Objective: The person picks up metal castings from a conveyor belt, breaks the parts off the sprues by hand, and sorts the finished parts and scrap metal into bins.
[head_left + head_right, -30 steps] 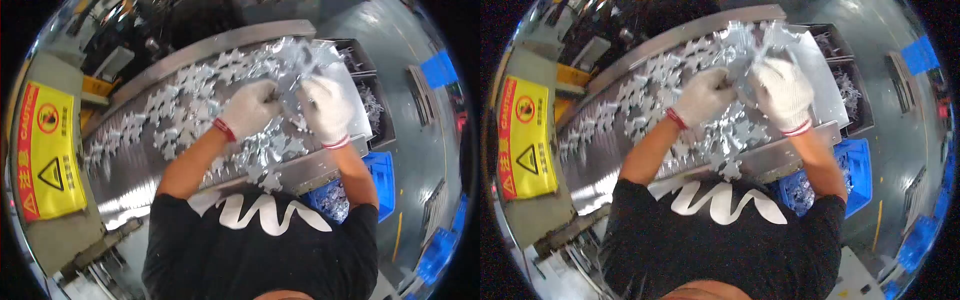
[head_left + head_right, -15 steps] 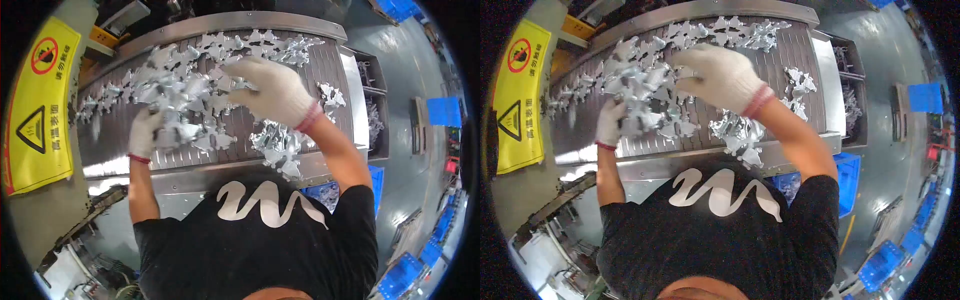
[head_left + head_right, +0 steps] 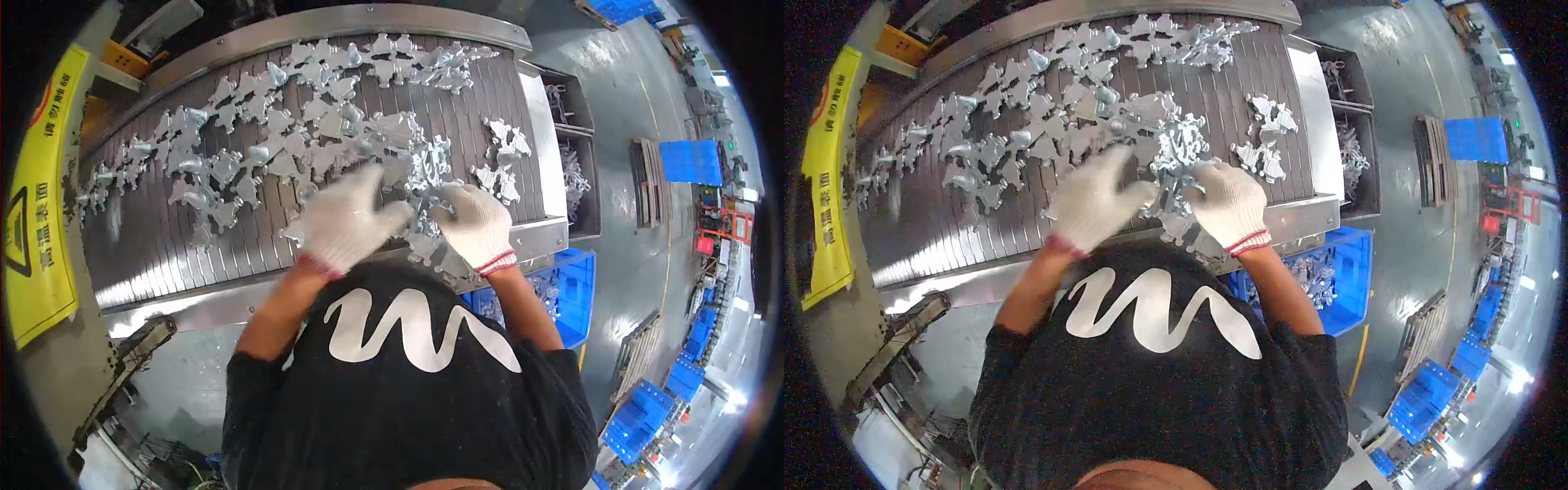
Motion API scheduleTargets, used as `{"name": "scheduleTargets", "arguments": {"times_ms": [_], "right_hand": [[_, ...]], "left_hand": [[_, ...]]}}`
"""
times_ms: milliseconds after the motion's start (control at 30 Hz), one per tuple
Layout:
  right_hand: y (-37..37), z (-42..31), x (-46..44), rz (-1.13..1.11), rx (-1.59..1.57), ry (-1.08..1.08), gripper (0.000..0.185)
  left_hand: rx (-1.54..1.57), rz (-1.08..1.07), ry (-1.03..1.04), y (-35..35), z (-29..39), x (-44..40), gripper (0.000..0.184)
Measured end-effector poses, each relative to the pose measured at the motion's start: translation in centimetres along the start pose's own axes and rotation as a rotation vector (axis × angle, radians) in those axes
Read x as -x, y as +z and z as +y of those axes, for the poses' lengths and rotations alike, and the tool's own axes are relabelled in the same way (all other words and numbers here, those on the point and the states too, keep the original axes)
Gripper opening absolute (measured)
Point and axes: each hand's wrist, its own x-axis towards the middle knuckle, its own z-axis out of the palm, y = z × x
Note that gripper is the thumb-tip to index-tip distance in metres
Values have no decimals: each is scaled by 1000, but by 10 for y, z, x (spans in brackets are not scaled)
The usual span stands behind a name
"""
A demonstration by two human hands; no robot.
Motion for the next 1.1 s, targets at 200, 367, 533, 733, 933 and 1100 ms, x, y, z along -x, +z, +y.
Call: {"name": "scheduleTargets", "arguments": {"times_ms": [200, 367, 533, 733, 933, 1100], "right_hand": [[20, 22, 3, 287, -158, -182, 11], [-62, -34, 7, 304, -106, -523, 11], [-89, -144, -44, -84, 98, -829, 15], [-16, -218, -123, -230, -52, -877, 29], [72, -169, -192, -959, -1562, -38, 40], [101, -122, -171, -745, -1543, 144, 29]], "left_hand": [[129, -498, -26, 73, -3, -14, 40], [94, -440, -93, -21, 28, 9, 31], [-226, -63, -146, -101, -25, 61, 28], [113, 17, -289, -140, -138, 77, 33], [778, -230, -573, -159, -202, 89, 43], [733, -148, -386, -157, -203, 80, 46]]}}
